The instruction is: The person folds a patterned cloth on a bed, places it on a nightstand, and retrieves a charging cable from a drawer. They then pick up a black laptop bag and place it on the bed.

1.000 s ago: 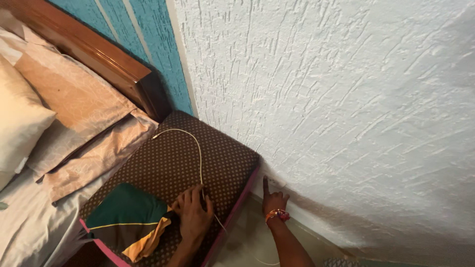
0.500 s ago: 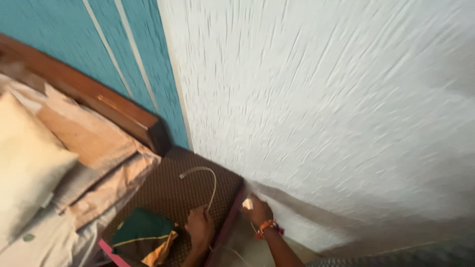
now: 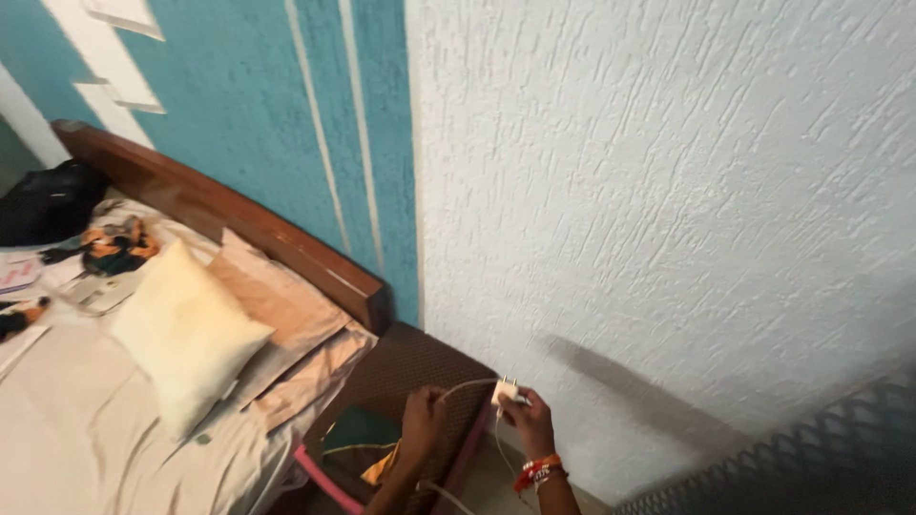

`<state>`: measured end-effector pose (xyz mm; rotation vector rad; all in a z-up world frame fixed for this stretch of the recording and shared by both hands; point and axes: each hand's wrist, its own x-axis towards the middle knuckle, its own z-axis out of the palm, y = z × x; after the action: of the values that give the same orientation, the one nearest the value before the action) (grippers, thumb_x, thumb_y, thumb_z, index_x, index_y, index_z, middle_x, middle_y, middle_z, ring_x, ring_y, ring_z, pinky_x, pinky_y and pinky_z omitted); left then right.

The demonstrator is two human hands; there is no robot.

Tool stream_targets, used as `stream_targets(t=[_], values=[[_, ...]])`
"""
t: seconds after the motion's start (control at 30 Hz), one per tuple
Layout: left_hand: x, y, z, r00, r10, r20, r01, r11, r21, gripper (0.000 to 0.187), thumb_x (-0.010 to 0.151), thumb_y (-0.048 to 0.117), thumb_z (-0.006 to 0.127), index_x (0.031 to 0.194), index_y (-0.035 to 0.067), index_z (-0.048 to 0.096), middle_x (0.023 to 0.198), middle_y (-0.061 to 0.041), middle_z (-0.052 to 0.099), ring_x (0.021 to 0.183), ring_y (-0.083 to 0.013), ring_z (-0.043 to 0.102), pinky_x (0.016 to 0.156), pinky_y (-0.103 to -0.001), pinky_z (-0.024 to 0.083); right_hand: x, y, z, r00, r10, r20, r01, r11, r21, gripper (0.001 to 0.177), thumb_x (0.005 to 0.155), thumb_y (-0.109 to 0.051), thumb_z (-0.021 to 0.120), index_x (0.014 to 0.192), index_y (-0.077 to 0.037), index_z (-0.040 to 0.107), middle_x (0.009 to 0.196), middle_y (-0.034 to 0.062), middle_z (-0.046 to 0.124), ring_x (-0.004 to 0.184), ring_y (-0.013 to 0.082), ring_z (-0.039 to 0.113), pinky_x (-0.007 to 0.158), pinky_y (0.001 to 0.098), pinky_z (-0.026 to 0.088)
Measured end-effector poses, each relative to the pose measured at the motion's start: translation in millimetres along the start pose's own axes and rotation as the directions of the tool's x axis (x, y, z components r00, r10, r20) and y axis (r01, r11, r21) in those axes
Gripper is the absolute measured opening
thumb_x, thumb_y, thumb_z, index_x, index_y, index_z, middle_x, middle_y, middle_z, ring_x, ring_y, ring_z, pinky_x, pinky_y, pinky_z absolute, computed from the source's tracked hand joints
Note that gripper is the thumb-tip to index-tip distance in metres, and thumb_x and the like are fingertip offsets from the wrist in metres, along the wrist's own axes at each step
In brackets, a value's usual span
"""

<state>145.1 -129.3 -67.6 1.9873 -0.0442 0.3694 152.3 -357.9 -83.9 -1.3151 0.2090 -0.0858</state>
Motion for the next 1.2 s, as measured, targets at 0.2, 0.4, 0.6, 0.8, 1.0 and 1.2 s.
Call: stream_targets(t=[0.2,0.4,0.6,0.8,1.0,1.2], values=[[3.3,94.3,-84.4,0.986,-0.156,0.062,0.163,0.978,-0.132,0.022,0.093,0.016,0.06,0.111,0.005,0.066,0.095,-0.013,0.077,0.088,-0.0237,0.075,0.08,-0.037,0.057,-28.7,-83.9,79.3,0.984,-0.111,0.14,0.09,0.984,0.152,0.044,0.083,-0.016,0.081,0.119,0.003,0.062,0.095,0.0113,0.077,0.081,0.0172,0.073,0.073,0.0301,0.06],[11.1,120.0,-116.9,0.973,-0.177,0.147,0.199,0.968,-0.155,0.029,0.093,0.019,0.066,0.119,0.006,0.07,0.094,-0.009,0.076,0.078,-0.0193,0.069,0.071,-0.034,0.055,-37.1,-131.8,137.4,0.934,-0.162,0.317,0.188,0.981,-0.05,0.041,0.089,-0.022,0.081,0.115,0.007,0.068,0.097,0.011,0.077,0.086,0.0152,0.072,0.076,0.0274,0.057],[24.8,117.2,-114.2,0.953,-0.191,0.237,0.273,0.88,-0.389,0.03,0.097,0.023,0.061,0.12,0.004,0.069,0.094,-0.005,0.073,0.082,-0.0134,0.067,0.073,-0.029,0.053,-57.2,-161.9,157.8,0.937,-0.114,0.331,0.171,0.974,-0.147,0.046,0.087,-0.029,0.078,0.119,0.001,0.068,0.097,0.0088,0.079,0.087,0.0123,0.075,0.077,0.0256,0.059],[44.9,89.2,-81.1,0.912,-0.191,0.363,0.384,0.708,-0.592,0.036,0.103,0.032,0.054,0.116,0.002,0.07,0.086,-0.006,0.065,0.074,-0.0155,0.059,0.067,-0.031,0.047,-45.0,-165.6,136.7,0.939,-0.152,0.309,0.241,0.931,-0.274,0.043,0.092,-0.031,0.074,0.12,0.0,0.068,0.095,0.0075,0.079,0.085,0.0116,0.073,0.074,0.0262,0.056],[40.7,137.1,-67.5,0.883,-0.319,0.344,0.464,0.7,-0.543,0.038,0.099,0.038,0.055,0.117,0.008,0.069,0.096,-0.002,0.07,0.081,-0.0138,0.063,0.073,-0.031,0.05,-27.0,-163.8,115.4,0.848,-0.164,0.504,0.311,0.924,-0.221,0.046,0.102,-0.034,0.065,0.137,-0.003,0.066,0.11,0.006,0.078,0.092,0.0069,0.068,0.081,0.0232,0.055],[37.0,152.7,-60.4,0.929,-0.253,0.269,0.369,0.59,-0.718,0.042,0.099,0.041,0.058,0.115,0.003,0.068,0.096,-0.009,0.073,0.083,-0.0186,0.07,0.076,-0.033,0.056,-37.2,-174.4,108.6,0.731,-0.405,0.55,0.63,0.711,-0.314,0.059,0.09,-0.02,0.079,0.14,-0.002,0.054,0.129,0.0128,0.066,0.116,0.0193,0.064,0.093,0.0308,0.051]])
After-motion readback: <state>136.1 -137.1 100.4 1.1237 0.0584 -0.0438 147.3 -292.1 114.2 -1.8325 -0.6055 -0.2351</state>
